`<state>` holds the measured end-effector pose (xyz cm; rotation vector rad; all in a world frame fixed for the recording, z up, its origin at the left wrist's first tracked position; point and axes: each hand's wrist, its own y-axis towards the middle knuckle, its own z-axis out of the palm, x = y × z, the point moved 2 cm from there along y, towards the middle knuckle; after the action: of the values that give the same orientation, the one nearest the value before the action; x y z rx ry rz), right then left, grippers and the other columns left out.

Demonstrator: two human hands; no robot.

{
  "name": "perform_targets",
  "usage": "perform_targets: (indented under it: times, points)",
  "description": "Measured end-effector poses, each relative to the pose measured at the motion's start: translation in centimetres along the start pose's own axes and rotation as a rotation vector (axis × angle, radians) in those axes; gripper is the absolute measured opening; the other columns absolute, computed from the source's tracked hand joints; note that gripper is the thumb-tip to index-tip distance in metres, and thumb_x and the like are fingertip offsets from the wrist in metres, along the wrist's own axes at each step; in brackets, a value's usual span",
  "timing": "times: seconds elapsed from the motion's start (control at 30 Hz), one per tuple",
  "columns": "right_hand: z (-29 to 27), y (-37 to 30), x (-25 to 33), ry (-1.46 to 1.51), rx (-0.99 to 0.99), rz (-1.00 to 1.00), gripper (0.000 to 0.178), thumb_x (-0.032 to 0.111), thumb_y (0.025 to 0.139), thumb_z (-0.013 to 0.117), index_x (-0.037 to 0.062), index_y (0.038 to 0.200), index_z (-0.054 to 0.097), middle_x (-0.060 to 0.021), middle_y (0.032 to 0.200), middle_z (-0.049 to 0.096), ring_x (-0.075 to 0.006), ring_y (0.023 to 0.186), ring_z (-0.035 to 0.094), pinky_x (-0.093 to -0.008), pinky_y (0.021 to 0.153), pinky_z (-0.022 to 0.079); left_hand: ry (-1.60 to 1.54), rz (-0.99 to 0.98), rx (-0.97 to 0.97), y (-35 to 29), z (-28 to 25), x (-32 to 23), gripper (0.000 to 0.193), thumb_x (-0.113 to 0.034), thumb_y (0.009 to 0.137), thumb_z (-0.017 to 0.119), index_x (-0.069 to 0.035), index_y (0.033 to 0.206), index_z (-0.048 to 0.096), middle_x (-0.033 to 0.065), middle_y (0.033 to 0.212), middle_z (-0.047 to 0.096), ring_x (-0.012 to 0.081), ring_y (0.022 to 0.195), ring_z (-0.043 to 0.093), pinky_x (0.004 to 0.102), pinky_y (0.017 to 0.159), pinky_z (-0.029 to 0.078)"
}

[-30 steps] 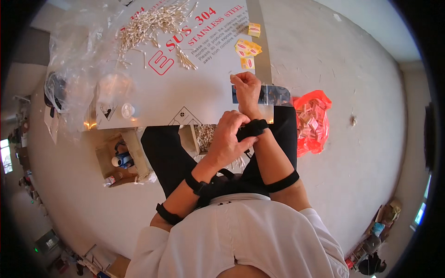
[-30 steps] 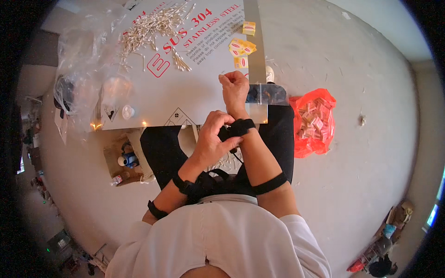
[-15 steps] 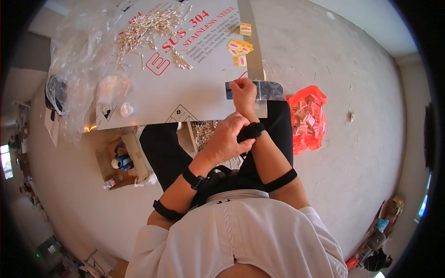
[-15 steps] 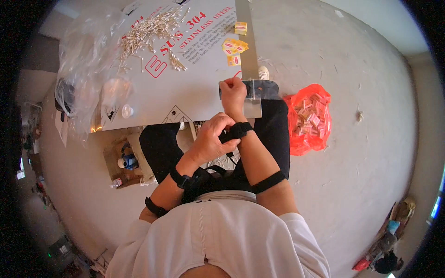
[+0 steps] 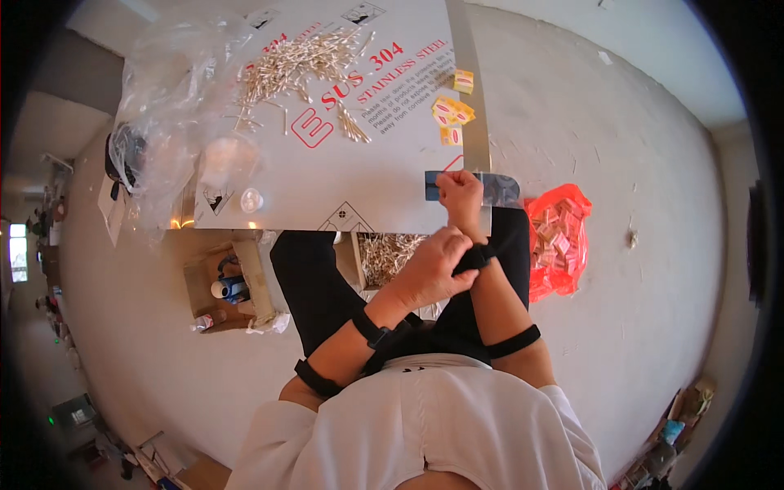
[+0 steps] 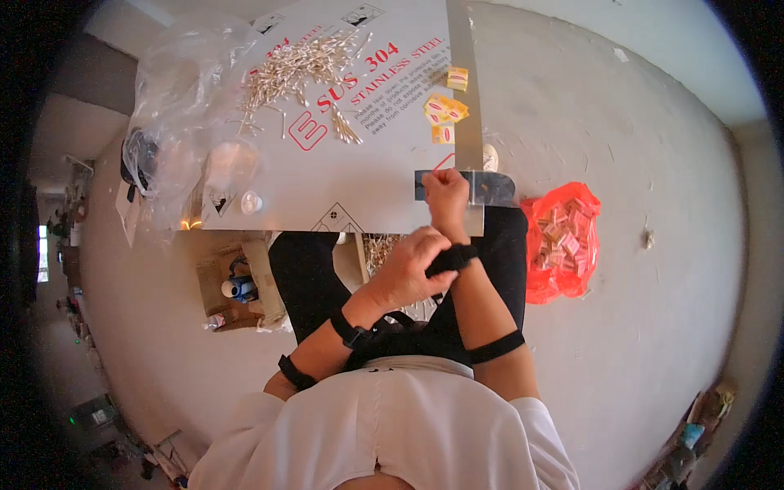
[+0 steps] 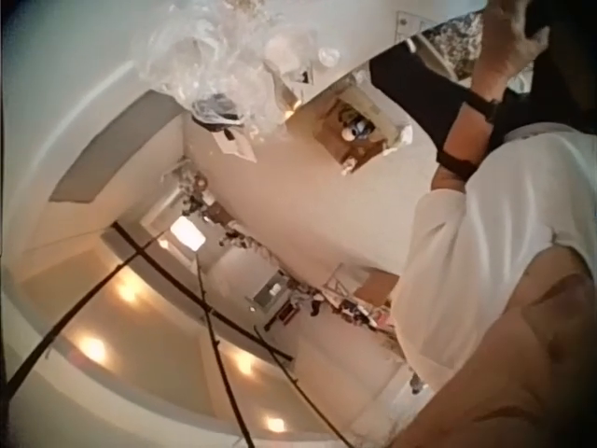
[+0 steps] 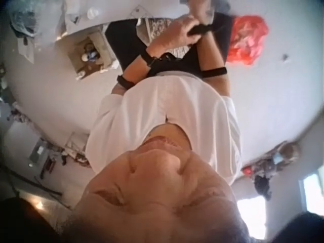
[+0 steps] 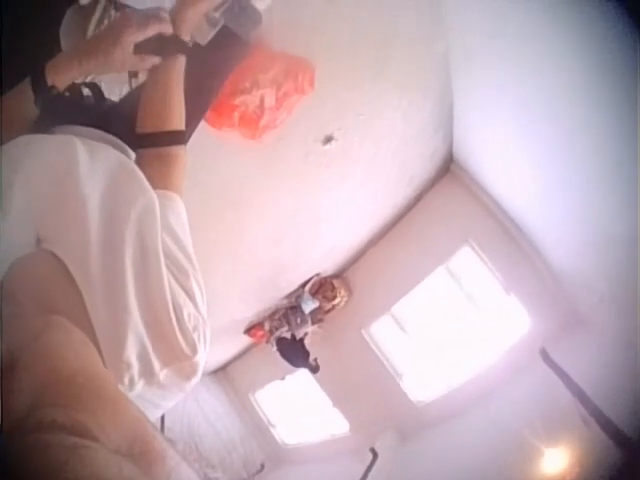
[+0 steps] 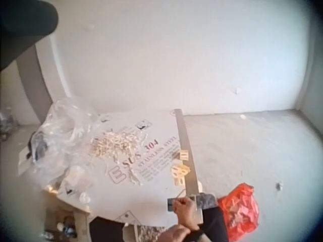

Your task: Manually counting cotton swabs and packing them into small plastic bags with labels.

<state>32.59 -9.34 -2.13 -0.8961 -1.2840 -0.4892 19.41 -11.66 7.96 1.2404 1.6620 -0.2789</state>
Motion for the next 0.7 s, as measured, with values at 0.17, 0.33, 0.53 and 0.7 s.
perform_targets:
  times: [0.17, 0.33, 0.53, 0.7]
  points:
    - [1.2, -0.2, 0.9, -0.735, -0.043, -0.960, 0.011, 0.005, 0.082, 0.067, -0.0009, 0.078, 0.059, -0.0002, 0.061, 0.056, -0.0112, 0.053, 0.052, -0.0275, 0.049, 0.043, -0.017, -0.109, 0.072, -0.4, 0.2, 1.2, 0.040, -0.009, 0.066, 0.076, 0.000, 0.098, 0.054, 0.0152, 0.093, 0.056, 0.0352, 0.087, 0.059, 0.0407, 0.077, 0.051]
    - [1.0, 1.7, -0.7, 0.235, -0.054, -0.038, 0.009, 0.005, 0.082, 0.068, -0.0013, 0.078, 0.063, -0.0005, 0.062, 0.058, -0.0085, 0.053, 0.051, -0.0254, 0.047, 0.041, 0.002, -0.096, 0.048, 0.5, -0.8, 2.3, 0.039, -0.010, 0.067, 0.076, 0.000, 0.098, 0.054, 0.0147, 0.094, 0.057, 0.0340, 0.089, 0.060, 0.0404, 0.079, 0.051]
    - [3.2, 3.0, -0.9, -0.117, 0.077, -0.166, 0.010, 0.008, 0.082, 0.068, -0.0005, 0.077, 0.064, -0.0006, 0.060, 0.058, -0.0067, 0.053, 0.052, -0.0239, 0.049, 0.042, 0.065, -0.197, -0.202, 1.7, -5.1, 9.8, 0.026, -0.012, 0.079, 0.071, -0.002, 0.100, 0.060, 0.0115, 0.092, 0.061, 0.0261, 0.084, 0.061, 0.0337, 0.076, 0.050]
    - [9.2, 5.0, 0.1, -0.367, 0.266, -0.312, 0.019, 0.017, 0.079, 0.072, 0.0000, 0.083, 0.065, -0.0108, 0.068, 0.062, -0.0204, 0.060, 0.060, -0.0337, 0.057, 0.049, 0.370, -0.554, -0.465, 3.1, -12.7, 21.4, 0.009, -0.006, 0.084, 0.060, -0.003, 0.092, 0.058, 0.0139, 0.084, 0.062, 0.0311, 0.081, 0.061, 0.0402, 0.074, 0.050]
